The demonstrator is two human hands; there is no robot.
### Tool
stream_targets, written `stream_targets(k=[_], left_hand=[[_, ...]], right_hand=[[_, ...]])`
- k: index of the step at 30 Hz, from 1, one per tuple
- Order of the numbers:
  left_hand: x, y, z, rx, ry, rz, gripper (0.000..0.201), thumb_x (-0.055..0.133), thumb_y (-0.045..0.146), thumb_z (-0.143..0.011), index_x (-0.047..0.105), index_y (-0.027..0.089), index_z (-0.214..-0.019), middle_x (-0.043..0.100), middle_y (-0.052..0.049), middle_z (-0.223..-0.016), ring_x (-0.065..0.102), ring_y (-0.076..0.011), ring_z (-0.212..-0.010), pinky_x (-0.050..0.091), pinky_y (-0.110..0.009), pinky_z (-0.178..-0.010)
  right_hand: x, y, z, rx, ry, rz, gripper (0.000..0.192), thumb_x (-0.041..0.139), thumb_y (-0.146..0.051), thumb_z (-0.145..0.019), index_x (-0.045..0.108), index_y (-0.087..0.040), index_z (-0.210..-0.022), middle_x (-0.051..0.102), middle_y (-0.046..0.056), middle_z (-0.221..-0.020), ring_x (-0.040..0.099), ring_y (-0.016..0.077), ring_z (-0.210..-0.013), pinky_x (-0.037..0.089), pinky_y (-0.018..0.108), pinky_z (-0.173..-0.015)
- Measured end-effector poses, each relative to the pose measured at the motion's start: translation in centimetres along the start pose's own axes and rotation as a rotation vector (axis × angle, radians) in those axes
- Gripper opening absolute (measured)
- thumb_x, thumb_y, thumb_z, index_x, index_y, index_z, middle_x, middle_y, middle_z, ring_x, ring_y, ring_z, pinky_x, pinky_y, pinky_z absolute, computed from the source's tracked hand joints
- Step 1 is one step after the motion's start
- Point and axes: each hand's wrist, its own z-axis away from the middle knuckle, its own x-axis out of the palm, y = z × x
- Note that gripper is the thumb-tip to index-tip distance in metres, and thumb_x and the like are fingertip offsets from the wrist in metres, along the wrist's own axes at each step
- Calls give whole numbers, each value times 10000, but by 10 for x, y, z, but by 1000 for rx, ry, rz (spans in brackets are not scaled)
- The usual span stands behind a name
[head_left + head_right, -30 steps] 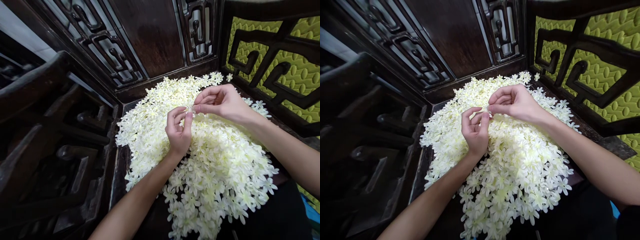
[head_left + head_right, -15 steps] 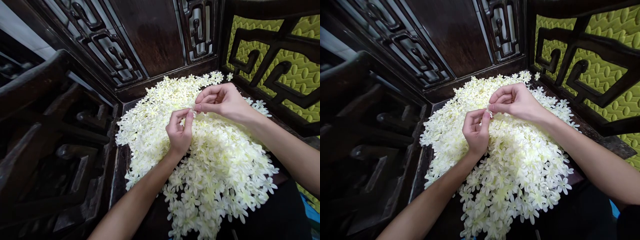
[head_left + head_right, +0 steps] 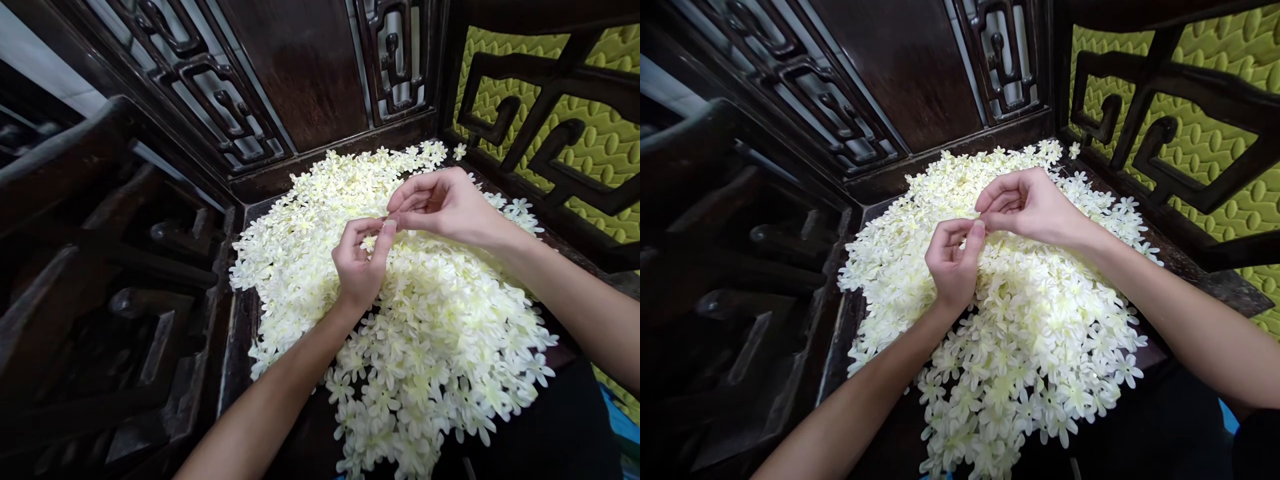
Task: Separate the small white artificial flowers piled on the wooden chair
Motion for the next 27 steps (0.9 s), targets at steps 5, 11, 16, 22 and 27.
stream_targets(k=[5, 11, 16, 22, 27], left_hand=[[0, 0, 0, -31, 0, 6, 158, 662, 346, -898, 646, 195, -937, 689, -22, -861, 674, -102, -795, 512, -176, -622], [-3, -1, 1, -13, 10, -28, 205, 568, 372, -957, 618, 188, -882, 572, 34, -664, 469, -45, -526, 370, -178, -484], [-1, -3, 1, -2, 29, -26, 208, 533, 376, -974, 586, 188, -903, 661, 7, -791, 576, -63, -630, 453, -190, -577], [-1, -4, 1, -2, 25, -1, 207, 526, 373, -978, 576, 190, -894, 670, -10, -822, 634, -91, -734, 505, -222, -668], [-1, -4, 1, 2, 26, 19, 210, 536, 374, -973, 577, 190, -882, 668, -13, -825, 632, -97, -746, 515, -237, -688]], right_hand=[[-1, 5, -1, -13, 8, -11, 143, 809, -95, -730, 750, -124, -857, 766, 66, -795, 746, 166, -723, 631, 242, -676], [-1, 7, -1, -34, 15, 3, 150, 809, -87, -721, 756, -133, -853, 764, 56, -809, 731, 149, -725, 619, 234, -679], [-1, 6, -1, -54, 28, 23, 137, 788, -73, -726, 749, -124, -847, 749, 41, -785, 699, 125, -688, 600, 224, -658], [-1, 8, -1, -72, 39, 13, 134, 759, -50, -737, 747, -130, -844, 739, 31, -767, 681, 113, -670, 579, 214, -637], [0, 7, 0, -85, 63, 7, 138, 745, -47, -739, 752, -165, -808, 736, 18, -763, 677, 117, -658, 569, 221, -612]])
